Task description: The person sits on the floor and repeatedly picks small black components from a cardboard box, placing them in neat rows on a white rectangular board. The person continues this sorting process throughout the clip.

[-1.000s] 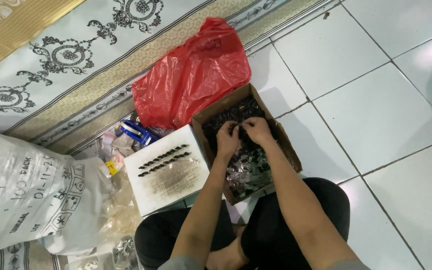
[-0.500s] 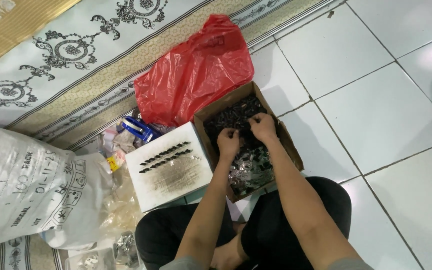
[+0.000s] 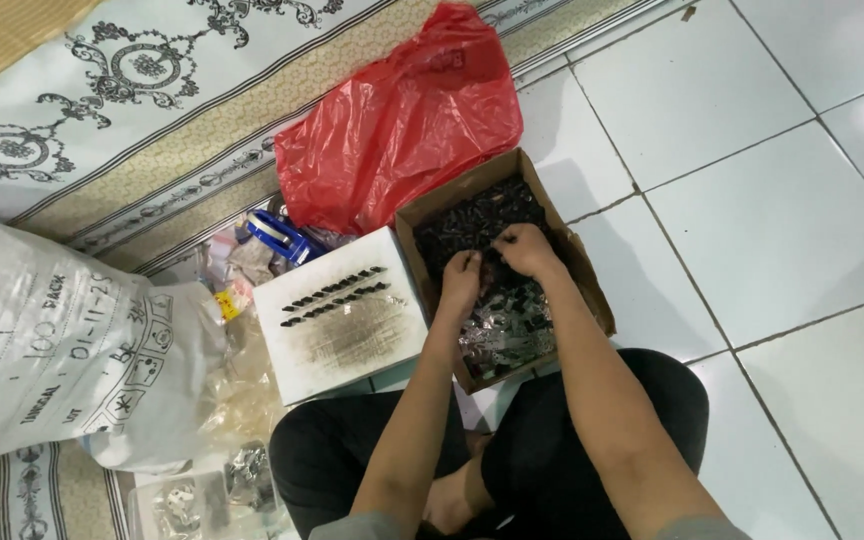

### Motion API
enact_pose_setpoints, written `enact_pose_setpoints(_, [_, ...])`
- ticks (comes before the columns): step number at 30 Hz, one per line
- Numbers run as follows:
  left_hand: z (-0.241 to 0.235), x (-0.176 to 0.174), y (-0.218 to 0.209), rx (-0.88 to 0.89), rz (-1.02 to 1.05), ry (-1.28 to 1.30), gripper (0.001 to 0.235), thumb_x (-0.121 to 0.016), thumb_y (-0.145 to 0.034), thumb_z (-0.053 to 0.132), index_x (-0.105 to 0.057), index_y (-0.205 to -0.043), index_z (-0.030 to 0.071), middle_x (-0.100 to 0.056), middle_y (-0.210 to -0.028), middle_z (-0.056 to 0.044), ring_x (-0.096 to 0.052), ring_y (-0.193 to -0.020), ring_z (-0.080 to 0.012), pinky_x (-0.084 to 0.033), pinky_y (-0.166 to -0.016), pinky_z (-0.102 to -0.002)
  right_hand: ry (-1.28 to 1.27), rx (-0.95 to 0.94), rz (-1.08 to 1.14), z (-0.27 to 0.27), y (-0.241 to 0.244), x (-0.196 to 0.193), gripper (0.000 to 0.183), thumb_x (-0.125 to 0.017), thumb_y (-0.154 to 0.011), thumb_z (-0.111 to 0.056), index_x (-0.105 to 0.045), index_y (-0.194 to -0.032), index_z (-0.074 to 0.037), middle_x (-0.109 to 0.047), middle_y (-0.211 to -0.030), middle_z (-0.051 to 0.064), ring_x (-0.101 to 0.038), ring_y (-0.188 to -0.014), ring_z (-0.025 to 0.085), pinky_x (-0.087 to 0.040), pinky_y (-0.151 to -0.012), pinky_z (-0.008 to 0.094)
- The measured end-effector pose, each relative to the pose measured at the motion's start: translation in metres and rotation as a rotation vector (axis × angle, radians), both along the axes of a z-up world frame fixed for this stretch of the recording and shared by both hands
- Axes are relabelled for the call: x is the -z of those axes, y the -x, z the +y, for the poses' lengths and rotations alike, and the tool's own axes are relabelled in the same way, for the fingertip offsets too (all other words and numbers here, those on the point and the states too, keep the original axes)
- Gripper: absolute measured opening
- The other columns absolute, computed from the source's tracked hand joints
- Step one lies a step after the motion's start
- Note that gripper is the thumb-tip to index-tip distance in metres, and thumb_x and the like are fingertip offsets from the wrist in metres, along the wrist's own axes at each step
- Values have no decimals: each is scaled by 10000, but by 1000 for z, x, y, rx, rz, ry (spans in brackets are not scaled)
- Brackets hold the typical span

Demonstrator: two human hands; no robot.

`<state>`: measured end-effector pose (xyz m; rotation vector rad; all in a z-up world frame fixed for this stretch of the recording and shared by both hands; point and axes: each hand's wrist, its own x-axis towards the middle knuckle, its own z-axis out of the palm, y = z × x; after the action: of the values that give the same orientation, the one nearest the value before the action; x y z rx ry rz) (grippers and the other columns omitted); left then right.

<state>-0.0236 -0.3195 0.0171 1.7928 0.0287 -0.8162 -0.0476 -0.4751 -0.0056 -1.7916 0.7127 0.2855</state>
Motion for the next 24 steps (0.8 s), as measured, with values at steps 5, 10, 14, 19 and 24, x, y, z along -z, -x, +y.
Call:
enact_pose_setpoints(5, [4, 31, -8, -116, -31, 165, 382, -572, -1050, 181, -574, -1351, -54, -622, -1231, -247, -602, -1081, -265, -567, -848, -417, -55, 5, -38, -2, -1, 8, 298, -608, -1000, -230, -725, -1185, -28, -749, -991, 184, -699, -904, 255, -587, -760, 380])
enact_pose_setpoints(10, [1, 41, -15, -221, -82, 220, 320, -698, -965, 124, -665, -1239, -38, -700, -1088, -225, -665, -924, -228, -588, -751, -407, -68, 6, -85, -4, -4, -3, 314, -639, -984, -242, -729, -1177, -11, -746, -944, 173, -683, -861, 251, -575, -738, 376])
enact_pose_setpoints(14, [-2, 19, -7, -248, -139, 195, 304, -744, -909, 101, -715, -1183, -27, -720, -1106, -247, -672, -991, -255, -586, -777, -409, -47, -16, -116, 0, -3, -4, 294, -653, -971, -230, -739, -1158, -20, -750, -936, 170, -695, -883, 261, -574, -742, 381])
enact_pose_setpoints(19, [1, 18, -10, -240, -210, 133, 248, -750, -928, 164, -781, -1136, 32, -760, -1059, -205, -701, -962, -228, -587, -775, -403, -13, -40, -110, 3, -3, -15, 288, -687, -953, -237, -760, -1152, -43, -758, -1074, 196, -708, -1019, 317, -583, -830, 417])
enact_pose_setpoints(24, [2, 6, -11, -213, -281, 102, 225, -785, -904, 169, -803, -1091, 44, -770, -1025, -207, -696, -965, -221, -569, -843, -406, 22, -97, -133, 4, -3, -21, 286, -669, -963, -207, -758, -1159, -19, -758, -1068, 197, -701, -1044, 334, -586, -854, 441])
